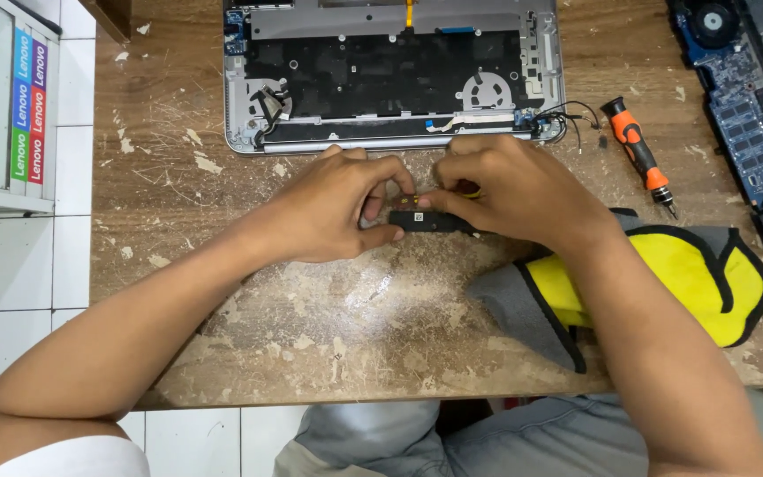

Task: Repairing a laptop component by manipulating wires and using a small screwdriver at a workbench.

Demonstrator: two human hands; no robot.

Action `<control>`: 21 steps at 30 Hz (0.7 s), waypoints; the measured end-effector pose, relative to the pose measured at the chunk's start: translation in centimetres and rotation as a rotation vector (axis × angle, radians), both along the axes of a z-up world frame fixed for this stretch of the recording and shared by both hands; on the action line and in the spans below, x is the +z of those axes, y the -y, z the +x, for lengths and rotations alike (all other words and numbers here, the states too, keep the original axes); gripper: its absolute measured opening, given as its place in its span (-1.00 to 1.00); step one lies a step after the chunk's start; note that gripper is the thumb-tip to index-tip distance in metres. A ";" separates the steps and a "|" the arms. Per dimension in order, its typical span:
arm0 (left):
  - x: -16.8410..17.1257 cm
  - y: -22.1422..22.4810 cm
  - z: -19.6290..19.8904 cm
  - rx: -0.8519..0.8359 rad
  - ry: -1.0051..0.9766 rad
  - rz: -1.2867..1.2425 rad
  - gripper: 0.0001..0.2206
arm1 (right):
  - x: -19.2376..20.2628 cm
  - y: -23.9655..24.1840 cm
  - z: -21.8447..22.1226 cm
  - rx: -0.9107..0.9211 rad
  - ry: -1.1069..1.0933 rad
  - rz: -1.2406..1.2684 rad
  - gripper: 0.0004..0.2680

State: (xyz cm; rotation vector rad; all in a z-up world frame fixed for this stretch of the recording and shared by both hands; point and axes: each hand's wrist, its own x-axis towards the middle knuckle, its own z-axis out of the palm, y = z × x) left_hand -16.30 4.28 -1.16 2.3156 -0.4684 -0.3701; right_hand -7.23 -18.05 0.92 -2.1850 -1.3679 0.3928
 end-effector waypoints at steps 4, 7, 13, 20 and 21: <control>0.1 -0.1 0.0 -0.004 0.025 -0.007 -0.67 | -0.3 0.0 0.2 -0.011 0.062 -0.006 -0.83; -0.6 -0.1 0.0 -0.007 0.026 -0.007 -0.66 | -0.3 -0.1 0.1 -0.006 0.058 0.041 -0.82; -0.6 0.0 0.0 -0.002 0.020 -0.017 -0.67 | -0.3 0.1 0.1 0.030 0.034 0.026 -0.82; -0.6 -0.1 -0.1 0.009 0.006 -0.017 -0.71 | 0.8 0.1 0.1 0.027 -0.076 -0.081 -0.86; -0.4 0.0 -0.1 0.010 0.005 -0.017 -0.71 | 0.7 0.2 0.2 0.028 -0.076 -0.080 -0.86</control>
